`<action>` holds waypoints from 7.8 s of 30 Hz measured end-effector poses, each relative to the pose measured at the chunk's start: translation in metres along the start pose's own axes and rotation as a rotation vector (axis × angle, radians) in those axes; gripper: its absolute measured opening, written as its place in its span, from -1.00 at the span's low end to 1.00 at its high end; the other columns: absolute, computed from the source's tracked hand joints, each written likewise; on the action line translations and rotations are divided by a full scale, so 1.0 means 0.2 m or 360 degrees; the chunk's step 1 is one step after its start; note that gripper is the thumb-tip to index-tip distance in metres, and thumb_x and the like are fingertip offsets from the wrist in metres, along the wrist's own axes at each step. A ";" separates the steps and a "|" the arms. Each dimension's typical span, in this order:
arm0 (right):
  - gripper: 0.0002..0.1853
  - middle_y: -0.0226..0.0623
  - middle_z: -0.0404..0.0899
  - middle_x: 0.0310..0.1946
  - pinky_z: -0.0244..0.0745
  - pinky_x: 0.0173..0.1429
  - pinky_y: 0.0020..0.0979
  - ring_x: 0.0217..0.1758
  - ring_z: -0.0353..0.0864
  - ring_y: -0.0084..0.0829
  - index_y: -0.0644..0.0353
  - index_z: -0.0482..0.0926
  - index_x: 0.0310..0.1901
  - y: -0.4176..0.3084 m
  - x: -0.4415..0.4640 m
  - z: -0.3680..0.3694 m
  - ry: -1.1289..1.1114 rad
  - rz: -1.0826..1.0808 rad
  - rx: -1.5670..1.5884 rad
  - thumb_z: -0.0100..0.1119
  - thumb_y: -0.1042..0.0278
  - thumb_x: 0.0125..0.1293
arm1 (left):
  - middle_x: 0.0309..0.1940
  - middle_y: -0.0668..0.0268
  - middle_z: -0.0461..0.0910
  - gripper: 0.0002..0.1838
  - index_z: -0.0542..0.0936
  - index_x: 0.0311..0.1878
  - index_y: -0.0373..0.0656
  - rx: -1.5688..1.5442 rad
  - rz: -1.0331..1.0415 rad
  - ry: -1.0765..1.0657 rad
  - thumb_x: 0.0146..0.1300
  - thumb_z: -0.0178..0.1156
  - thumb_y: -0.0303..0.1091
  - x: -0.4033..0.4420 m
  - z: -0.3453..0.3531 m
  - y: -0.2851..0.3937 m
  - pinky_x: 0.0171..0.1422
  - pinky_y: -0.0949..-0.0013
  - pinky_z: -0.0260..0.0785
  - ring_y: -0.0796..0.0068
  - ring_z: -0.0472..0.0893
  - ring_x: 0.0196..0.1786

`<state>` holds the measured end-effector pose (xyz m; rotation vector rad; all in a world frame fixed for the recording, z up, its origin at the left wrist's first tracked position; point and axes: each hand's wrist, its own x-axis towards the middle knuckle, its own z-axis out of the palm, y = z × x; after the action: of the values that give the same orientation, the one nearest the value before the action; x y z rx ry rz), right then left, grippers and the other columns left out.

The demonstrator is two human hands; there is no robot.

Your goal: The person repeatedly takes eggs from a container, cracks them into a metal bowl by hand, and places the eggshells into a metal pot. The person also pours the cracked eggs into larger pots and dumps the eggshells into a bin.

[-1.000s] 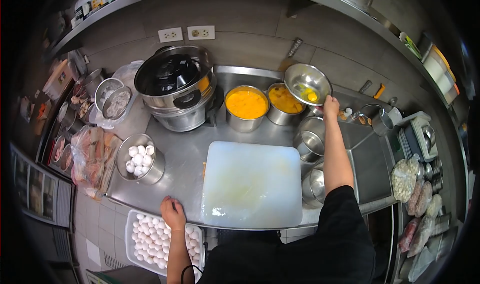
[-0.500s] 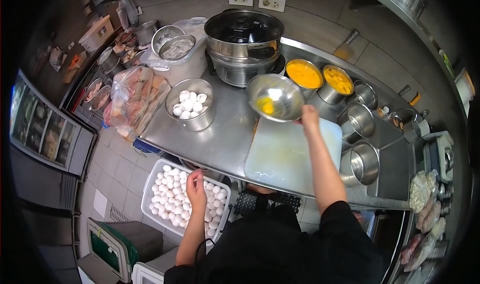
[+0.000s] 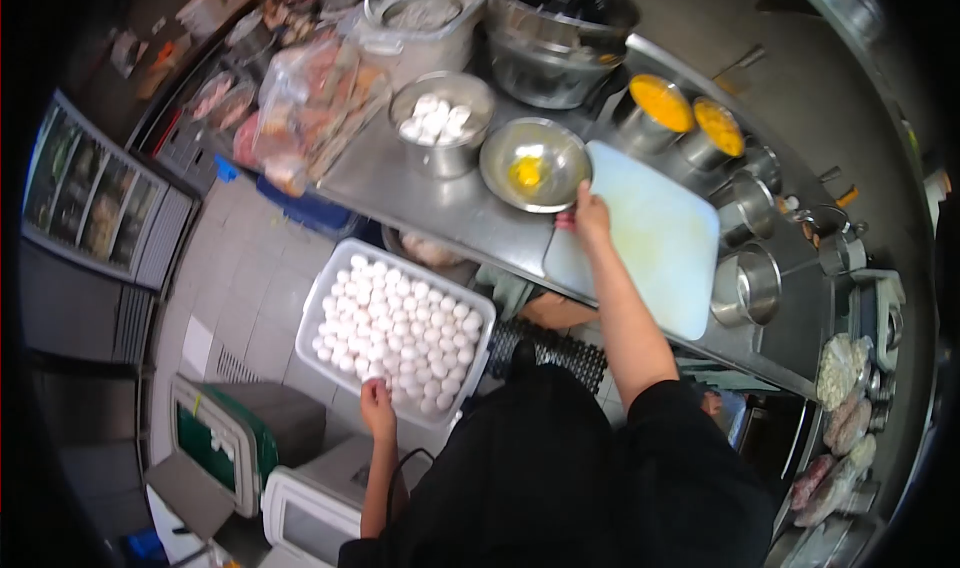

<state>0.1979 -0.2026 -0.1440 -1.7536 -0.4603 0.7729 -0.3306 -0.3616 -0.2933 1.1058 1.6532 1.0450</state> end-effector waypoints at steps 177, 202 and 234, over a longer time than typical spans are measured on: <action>-0.42 -0.02 0.55 0.12 0.31 0.31 -0.07 0.20 0.49 -0.02 0.24 0.46 0.28 0.10 -0.57 -0.61 0.0311 -0.1198 -0.1128 0.28 0.38 0.18 | 0.01 0.05 0.56 -0.49 0.53 0.02 -0.21 0.0722 0.1837 -0.0913 0.15 0.42 -0.08 -0.01 1.71 1.47 0.14 0.06 0.38 0.01 0.56 0.06; -0.57 -0.22 0.59 -0.08 0.57 0.06 -0.23 0.00 0.63 -0.15 -0.06 0.69 0.12 -0.45 0.04 -0.15 -0.0456 -0.1393 -0.0964 0.33 0.34 0.16 | -0.37 0.36 0.50 -0.54 0.46 0.23 -0.10 -0.0118 -0.0037 -0.1624 0.47 0.15 0.01 0.52 1.74 1.88 -0.43 0.53 0.26 0.61 0.44 -0.45; -0.49 0.09 0.69 -0.23 0.49 0.01 0.00 -0.07 0.65 0.16 0.27 0.59 -0.04 -0.33 0.27 0.13 -0.0632 -0.0978 -0.0616 -0.05 -0.11 0.55 | -0.33 0.21 0.63 -0.50 0.56 0.24 -0.18 0.0710 0.1251 -0.1315 0.20 0.33 -0.42 0.71 1.75 1.92 -0.15 0.35 0.48 0.38 0.62 -0.32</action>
<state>0.2229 -0.1293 -0.1001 -1.6539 -1.4184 0.6019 0.0544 -0.0690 -0.0568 2.2161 0.7701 0.4936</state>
